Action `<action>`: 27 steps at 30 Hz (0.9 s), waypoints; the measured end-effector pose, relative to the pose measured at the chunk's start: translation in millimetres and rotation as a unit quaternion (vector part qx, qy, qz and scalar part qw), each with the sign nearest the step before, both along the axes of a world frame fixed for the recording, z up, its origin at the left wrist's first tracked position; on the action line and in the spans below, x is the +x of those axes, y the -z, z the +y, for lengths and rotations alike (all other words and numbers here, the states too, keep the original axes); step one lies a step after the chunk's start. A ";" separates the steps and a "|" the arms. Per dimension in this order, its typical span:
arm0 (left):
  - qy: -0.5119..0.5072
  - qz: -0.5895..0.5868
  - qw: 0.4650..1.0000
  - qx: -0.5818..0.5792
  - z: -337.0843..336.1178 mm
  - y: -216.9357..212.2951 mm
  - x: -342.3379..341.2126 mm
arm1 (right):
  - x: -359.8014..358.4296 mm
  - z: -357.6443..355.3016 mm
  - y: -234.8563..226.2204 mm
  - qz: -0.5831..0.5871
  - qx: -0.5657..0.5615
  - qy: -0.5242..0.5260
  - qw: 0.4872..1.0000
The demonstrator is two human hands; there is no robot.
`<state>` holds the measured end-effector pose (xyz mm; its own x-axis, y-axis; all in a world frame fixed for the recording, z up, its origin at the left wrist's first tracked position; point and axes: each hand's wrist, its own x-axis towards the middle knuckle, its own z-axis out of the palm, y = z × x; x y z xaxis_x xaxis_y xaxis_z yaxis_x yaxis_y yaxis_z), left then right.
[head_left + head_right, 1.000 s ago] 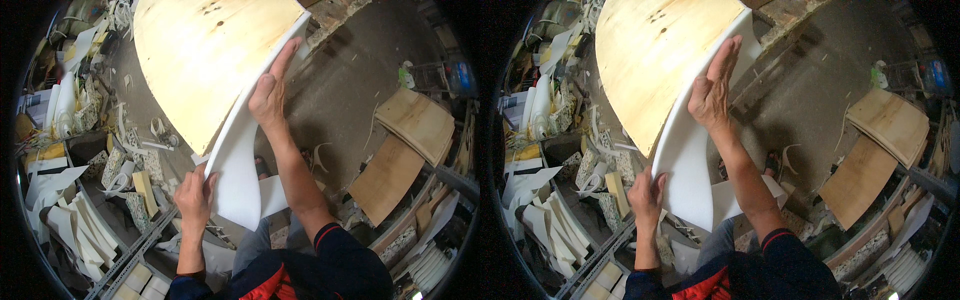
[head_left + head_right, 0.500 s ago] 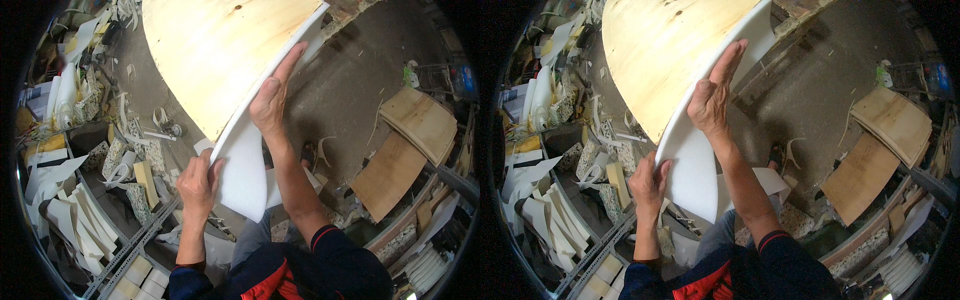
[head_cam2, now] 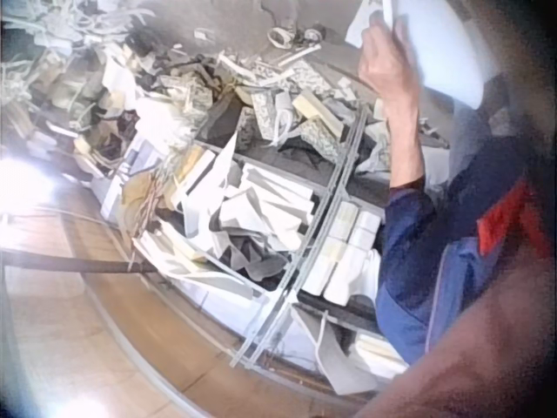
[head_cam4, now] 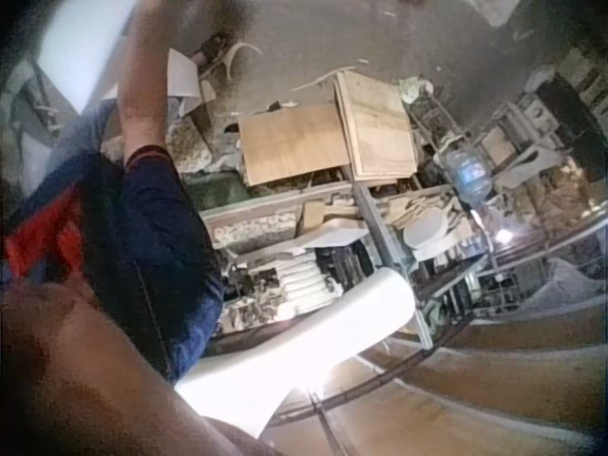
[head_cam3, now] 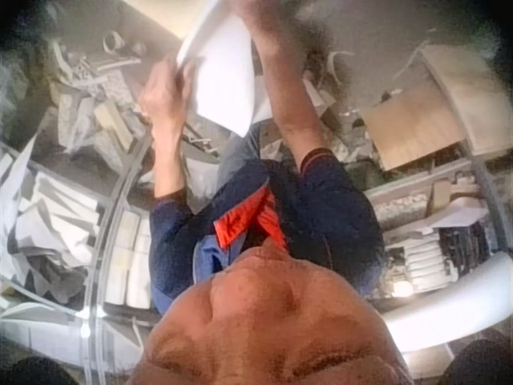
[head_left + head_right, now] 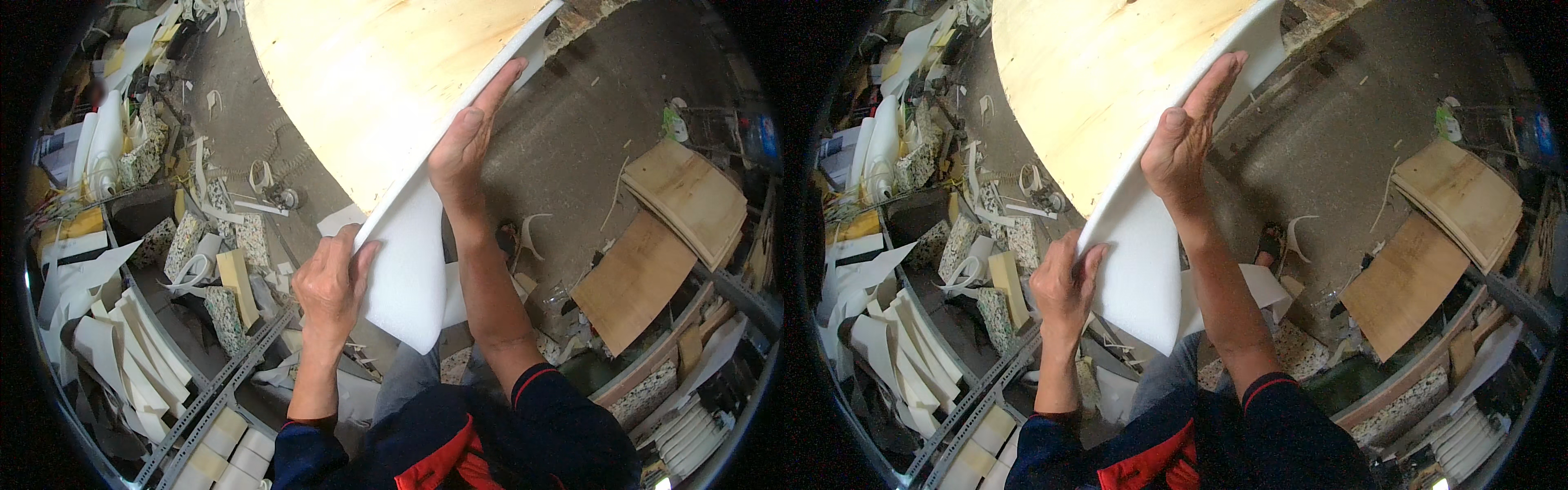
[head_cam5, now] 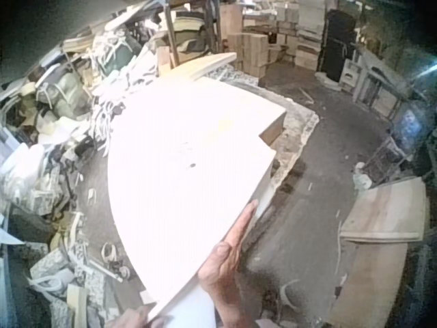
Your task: The person cuts a white plastic strip to fit a curved wooden panel, then applies adhesive with a spray gun to the panel's edge. They press the strip onto the glued edge, aligning it along the curve. The person repeats the spray and press steps on another section of the panel.
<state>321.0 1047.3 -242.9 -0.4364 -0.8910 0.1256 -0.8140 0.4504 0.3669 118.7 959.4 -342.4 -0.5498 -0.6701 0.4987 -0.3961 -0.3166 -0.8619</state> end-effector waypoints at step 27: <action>0.188 -0.130 0.965 -0.127 -209.2 -58.9 -97.6 | -90.7 -41.7 -77.6 -0.292 0.086 -0.063 0.951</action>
<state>223.4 838.1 -184.0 -0.7683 -0.6193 0.1618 -0.6259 0.7798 0.0124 27.9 917.7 -264.8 -0.6098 -0.7924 0.0110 0.1972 -0.1652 -0.9663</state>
